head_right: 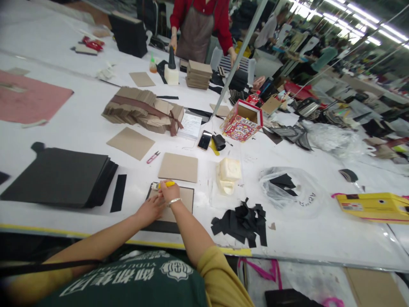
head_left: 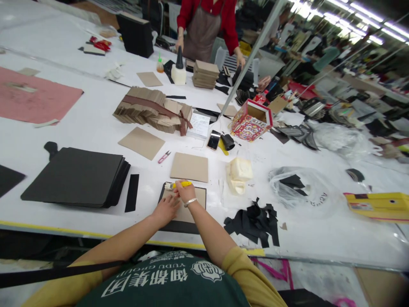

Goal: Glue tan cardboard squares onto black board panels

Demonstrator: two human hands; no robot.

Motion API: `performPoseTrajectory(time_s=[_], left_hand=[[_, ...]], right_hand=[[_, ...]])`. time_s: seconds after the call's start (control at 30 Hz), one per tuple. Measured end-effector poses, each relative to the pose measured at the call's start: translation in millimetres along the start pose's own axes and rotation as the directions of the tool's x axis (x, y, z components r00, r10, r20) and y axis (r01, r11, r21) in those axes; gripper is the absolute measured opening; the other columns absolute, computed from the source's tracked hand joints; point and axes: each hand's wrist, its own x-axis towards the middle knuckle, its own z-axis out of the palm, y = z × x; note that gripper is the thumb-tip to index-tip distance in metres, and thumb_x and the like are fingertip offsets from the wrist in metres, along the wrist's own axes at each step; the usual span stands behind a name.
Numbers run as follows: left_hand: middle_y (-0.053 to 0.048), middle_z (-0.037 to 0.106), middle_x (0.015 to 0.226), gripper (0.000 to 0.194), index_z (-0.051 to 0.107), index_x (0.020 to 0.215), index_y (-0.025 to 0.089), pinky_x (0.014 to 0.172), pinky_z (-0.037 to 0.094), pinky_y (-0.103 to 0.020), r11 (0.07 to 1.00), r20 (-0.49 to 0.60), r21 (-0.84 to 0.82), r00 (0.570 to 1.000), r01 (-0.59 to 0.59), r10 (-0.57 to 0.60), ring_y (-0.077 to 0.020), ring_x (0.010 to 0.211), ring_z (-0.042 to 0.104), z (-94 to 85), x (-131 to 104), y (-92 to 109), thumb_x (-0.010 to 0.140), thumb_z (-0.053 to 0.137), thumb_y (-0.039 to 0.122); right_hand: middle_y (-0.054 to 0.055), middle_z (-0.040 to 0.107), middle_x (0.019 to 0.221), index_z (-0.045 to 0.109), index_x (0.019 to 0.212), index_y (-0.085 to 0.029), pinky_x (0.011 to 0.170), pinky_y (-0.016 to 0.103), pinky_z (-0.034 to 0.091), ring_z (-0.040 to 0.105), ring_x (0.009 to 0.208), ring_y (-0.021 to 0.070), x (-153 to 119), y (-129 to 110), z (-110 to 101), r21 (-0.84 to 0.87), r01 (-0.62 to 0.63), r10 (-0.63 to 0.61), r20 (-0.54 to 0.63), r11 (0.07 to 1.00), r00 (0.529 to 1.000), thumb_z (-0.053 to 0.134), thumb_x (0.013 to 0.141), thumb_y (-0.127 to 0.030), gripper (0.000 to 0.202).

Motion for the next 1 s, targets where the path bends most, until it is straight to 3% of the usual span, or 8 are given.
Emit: performPoseTrajectory(time_s=[0.13, 0.4, 0.47, 0.53, 0.63, 0.77, 0.9, 1.0], left_hand=[[-0.010, 0.040, 0.130, 0.051, 0.047, 0.121, 0.025, 0.090, 0.033, -0.041, 0.999, 0.000, 0.032, 1.000, -0.008, 0.008, -0.0311, 0.115, 0.036, 1.8, -3.5, -0.3, 0.071, 0.060, 0.029], [-0.012, 0.043, 0.127, 0.047, 0.049, 0.121, 0.024, 0.088, 0.035, -0.038, 0.993, -0.019, 0.095, 0.998, -0.066, 0.068, -0.0296, 0.111, 0.039, 7.9, 0.1, -2.3, 0.076, 0.054, 0.034], [-0.012, 0.043, 0.128, 0.047, 0.049, 0.121, 0.024, 0.088, 0.035, -0.038, 0.993, -0.015, 0.100, 0.998, -0.059, 0.060, -0.0297, 0.112, 0.039, 8.1, 0.7, -1.7, 0.076, 0.053, 0.036], [-0.012, 0.042, 0.128, 0.047, 0.049, 0.121, 0.024, 0.088, 0.035, -0.039, 0.994, -0.005, 0.099, 0.998, -0.055, 0.056, -0.0296, 0.112, 0.038, 8.3, 1.4, -1.1, 0.076, 0.053, 0.037], [-0.013, 0.042, 0.128, 0.046, 0.049, 0.121, 0.023, 0.089, 0.035, -0.039, 0.995, 0.011, 0.091, 0.999, -0.049, 0.048, -0.0292, 0.112, 0.038, 8.2, 2.5, 0.7, 0.077, 0.052, 0.036], [-0.013, 0.041, 0.129, 0.046, 0.049, 0.121, 0.024, 0.089, 0.035, -0.039, 0.996, 0.023, 0.083, 0.999, -0.031, 0.029, -0.0290, 0.113, 0.038, 6.1, 2.7, 5.0, 0.077, 0.051, 0.036], [-0.013, 0.042, 0.128, 0.046, 0.049, 0.121, 0.023, 0.090, 0.035, -0.040, 0.997, 0.033, 0.074, 0.999, -0.017, 0.014, -0.0291, 0.113, 0.039, 3.2, 3.6, 6.7, 0.077, 0.052, 0.036], [-0.013, 0.043, 0.128, 0.047, 0.050, 0.119, 0.022, 0.092, 0.034, -0.039, 0.999, 0.063, 0.041, 0.998, -0.011, 0.008, -0.0285, 0.112, 0.041, -0.5, 6.4, 6.0, 0.073, 0.056, 0.034]], right_hand=[[-0.003, 0.056, 0.051, 0.057, 0.076, -0.018, 0.037, 0.017, 0.043, 0.053, 0.039, 0.0088, -3.4, 19.7, -24.9, -0.023, -0.059, 0.056, -0.098, 0.998, 0.994, 0.048, 0.076, -0.033, 0.017], [-0.003, 0.057, 0.058, 0.058, 0.087, -0.019, 0.043, 0.018, 0.045, 0.054, 0.043, 0.0082, -74.1, 69.0, -160.8, -0.085, -0.104, 0.063, -0.393, 0.991, 0.917, 0.044, 0.079, -0.039, 0.026], [-0.002, 0.061, 0.066, 0.055, 0.102, -0.022, 0.048, 0.019, 0.046, 0.056, 0.048, 0.0088, -94.5, 83.3, -186.5, -0.233, -0.060, -0.033, -0.377, 0.971, 0.925, 0.041, 0.083, -0.040, 0.030], [0.001, 0.063, 0.076, 0.051, 0.110, -0.023, 0.058, 0.022, 0.046, 0.059, 0.059, 0.0111, -109.9, 98.9, -204.5, -0.491, -0.010, -0.161, -0.306, 0.871, 0.938, 0.040, 0.086, -0.036, 0.030], [0.006, 0.061, 0.087, 0.054, 0.105, -0.020, 0.075, 0.026, 0.042, 0.056, 0.084, 0.0167, -119.0, 122.5, -217.6, -0.833, 0.071, -0.277, -0.101, 0.549, 0.956, 0.044, 0.085, -0.023, 0.023], [0.008, 0.057, 0.083, 0.056, 0.096, -0.017, 0.083, 0.032, 0.035, 0.048, 0.091, 0.0201, -112.4, 143.6, -220.3, -0.956, 0.196, -0.270, 0.133, 0.219, 0.954, 0.046, 0.082, -0.015, 0.017], [0.008, 0.055, 0.076, 0.056, 0.094, -0.016, 0.079, 0.032, 0.034, 0.048, 0.081, 0.0194, -107.6, 136.9, -219.5, -0.964, 0.230, -0.290, 0.184, 0.133, 0.939, 0.044, 0.083, -0.014, 0.016], [0.006, 0.054, 0.074, 0.054, 0.093, -0.016, 0.072, 0.029, 0.036, 0.049, 0.075, 0.0176, -109.0, 112.6, -215.1, -0.939, 0.250, -0.368, 0.151, 0.238, 0.917, 0.043, 0.083, -0.015, 0.015]])
